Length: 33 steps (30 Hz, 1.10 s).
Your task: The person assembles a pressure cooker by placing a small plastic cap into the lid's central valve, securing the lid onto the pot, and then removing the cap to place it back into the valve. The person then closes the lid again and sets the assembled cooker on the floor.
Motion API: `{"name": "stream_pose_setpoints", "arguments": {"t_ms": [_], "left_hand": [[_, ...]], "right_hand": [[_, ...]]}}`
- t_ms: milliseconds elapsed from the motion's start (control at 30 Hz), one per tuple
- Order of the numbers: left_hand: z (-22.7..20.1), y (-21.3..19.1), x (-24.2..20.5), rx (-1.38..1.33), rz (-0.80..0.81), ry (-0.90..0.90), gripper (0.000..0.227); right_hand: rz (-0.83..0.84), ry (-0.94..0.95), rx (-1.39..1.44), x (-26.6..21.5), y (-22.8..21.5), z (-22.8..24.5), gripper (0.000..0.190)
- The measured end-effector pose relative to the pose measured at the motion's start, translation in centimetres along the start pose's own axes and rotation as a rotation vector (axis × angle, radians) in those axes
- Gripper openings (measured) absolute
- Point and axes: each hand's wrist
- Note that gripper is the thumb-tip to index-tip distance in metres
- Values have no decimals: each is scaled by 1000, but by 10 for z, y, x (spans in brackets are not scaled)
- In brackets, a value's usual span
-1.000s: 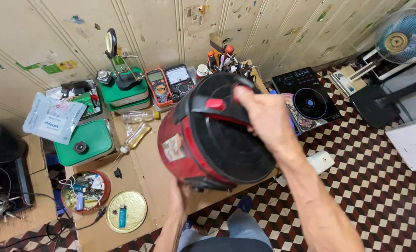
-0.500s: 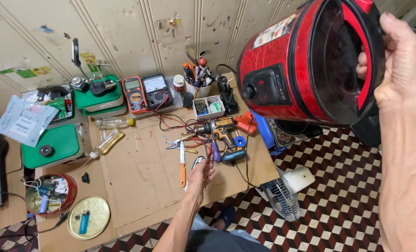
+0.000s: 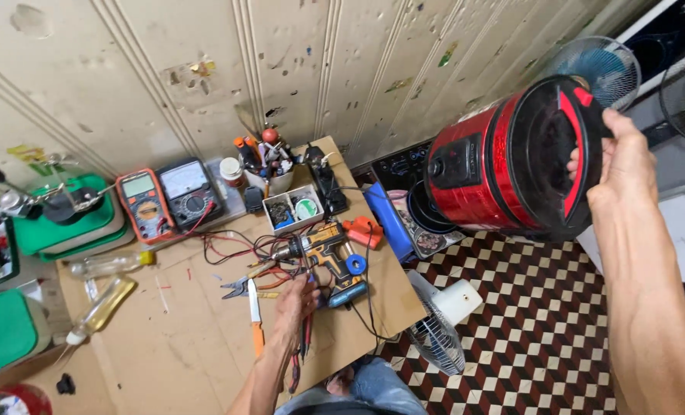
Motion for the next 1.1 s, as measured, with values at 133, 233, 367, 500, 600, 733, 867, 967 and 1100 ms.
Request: {"name": "stream_pose_setpoints", "arguments": {"t_ms": [133, 233, 367, 500, 600, 733, 867, 967, 1100], "left_hand": [[2, 4, 8, 2, -43, -60, 40], [1, 7, 8, -30, -60, -65, 38], [6, 12, 10, -15, -107, -53, 38], [2, 30, 4, -73, -151, -36, 41], [-4, 56, -13, -76, -208, -40, 43], [-7, 78, -23, -142, -248, -52, 47], [-1, 88, -24, -172, -277, -57, 51], [6, 93, -33, -200, -345, -81, 54], [14, 92, -34, -229, -357, -25, 54]], "right_hand": [[28, 120, -27, 24, -2, -18, 43], [-11, 204, -59, 49, -6, -38, 43], [31, 272, -48, 91, -16, -79, 43], [103, 250, -76, 124, -8, -110, 40], [113, 247, -104, 143, 10, -129, 36], [115, 188, -178, 164, 42, -161, 29], [173, 146, -355, 170, 75, -182, 41], [329, 89, -463, 173, 91, -201, 49], [474, -56, -763, 164, 105, -208, 55]]}}
Point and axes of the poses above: each hand's wrist, its own x-axis towards the middle knuckle, its own y-axis out of the palm, z = x × y, and after that the axes turned 6 degrees about -y, right-handed
